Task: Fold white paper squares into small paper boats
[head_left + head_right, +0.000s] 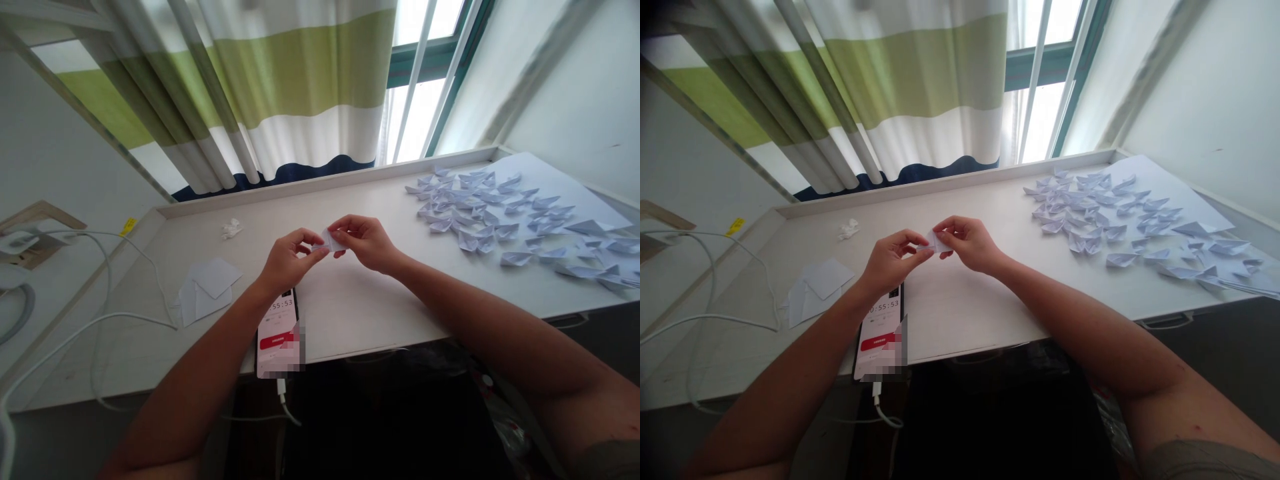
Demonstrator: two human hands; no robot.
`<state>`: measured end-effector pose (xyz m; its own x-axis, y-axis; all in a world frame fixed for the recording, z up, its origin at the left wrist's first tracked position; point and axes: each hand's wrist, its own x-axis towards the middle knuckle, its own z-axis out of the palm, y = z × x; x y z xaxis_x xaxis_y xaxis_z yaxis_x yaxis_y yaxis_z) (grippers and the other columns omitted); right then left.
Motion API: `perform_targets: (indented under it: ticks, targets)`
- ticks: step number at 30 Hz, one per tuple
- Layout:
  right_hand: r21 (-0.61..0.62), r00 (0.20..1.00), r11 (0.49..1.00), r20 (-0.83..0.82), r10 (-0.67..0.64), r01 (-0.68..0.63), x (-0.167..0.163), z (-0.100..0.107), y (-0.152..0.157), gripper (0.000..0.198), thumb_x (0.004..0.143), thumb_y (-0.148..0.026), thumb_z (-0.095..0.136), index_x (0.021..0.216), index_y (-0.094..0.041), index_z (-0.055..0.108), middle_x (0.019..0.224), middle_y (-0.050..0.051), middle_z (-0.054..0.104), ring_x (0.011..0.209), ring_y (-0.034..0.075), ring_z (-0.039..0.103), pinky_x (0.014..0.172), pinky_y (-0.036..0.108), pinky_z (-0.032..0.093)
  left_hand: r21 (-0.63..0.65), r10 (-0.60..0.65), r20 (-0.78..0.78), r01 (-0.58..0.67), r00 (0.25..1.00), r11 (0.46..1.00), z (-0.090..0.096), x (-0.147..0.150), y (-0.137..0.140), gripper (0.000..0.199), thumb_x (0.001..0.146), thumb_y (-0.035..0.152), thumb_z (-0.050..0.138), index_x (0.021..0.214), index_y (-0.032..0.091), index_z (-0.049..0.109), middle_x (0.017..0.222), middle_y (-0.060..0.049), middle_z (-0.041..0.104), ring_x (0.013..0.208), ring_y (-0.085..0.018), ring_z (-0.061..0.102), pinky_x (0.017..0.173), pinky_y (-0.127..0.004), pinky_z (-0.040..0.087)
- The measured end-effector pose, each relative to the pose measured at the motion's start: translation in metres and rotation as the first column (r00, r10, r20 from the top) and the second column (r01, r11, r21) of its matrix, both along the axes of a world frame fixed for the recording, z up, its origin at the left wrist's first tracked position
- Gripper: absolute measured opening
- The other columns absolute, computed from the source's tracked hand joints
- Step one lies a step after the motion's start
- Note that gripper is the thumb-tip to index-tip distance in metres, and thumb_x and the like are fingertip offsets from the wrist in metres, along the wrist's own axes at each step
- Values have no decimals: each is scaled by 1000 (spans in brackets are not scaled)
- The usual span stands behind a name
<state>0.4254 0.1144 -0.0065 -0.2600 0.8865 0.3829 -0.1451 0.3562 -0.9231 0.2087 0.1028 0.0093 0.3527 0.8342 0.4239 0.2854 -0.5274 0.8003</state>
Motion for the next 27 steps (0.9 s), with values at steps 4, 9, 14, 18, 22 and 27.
perform_targets:
  ticks: [4,9,14,18,22,27]
  targets:
    - [-25,1000,1000,12,-14,14,0,1,-1,32,88,-47,87,97,-18,77,88,4,79,72,17,77,69,36,70,94,-8,-38,12,999,996,-3,-1,2,32,83,40,92,103,21,77,103,-6,80,95,-22,75,80,-36,65]
    - [-7,999,1000,48,8,-7,3,2,-2,33,90,-46,86,102,-17,77,93,5,79,78,19,78,77,40,70,130,4,-68,5,998,991,-1,-4,3,28,88,42,88,104,21,77,104,-6,81,96,-22,76,81,-37,67]
    - [70,987,995,146,59,-70,6,5,-4,39,85,-47,92,111,-20,80,110,9,81,96,22,79,88,42,67,105,15,-33,-11,999,994,4,-5,0,28,92,46,84,104,21,80,106,-8,82,102,-23,77,86,-37,68]
    - [99,984,994,175,21,-39,7,8,-4,35,85,-47,92,109,-22,83,113,9,83,104,24,78,94,43,66,70,44,-25,-42,999,997,7,-6,-2,30,90,48,85,104,21,81,108,-9,82,103,-24,77,89,-39,68]
    - [55,987,998,160,32,-42,8,7,-4,36,84,-49,92,107,-22,85,109,8,84,103,25,79,97,46,66,60,45,-41,-42,998,997,6,-6,0,30,87,45,88,104,22,81,109,-8,82,104,-24,77,89,-40,68]
    - [58,986,998,168,2,-12,7,4,-2,31,84,-49,91,102,-24,87,105,8,85,101,25,78,95,45,65,30,38,-32,-37,999,999,4,-5,1,30,86,42,88,106,21,81,110,-9,83,104,-24,77,90,-40,67]
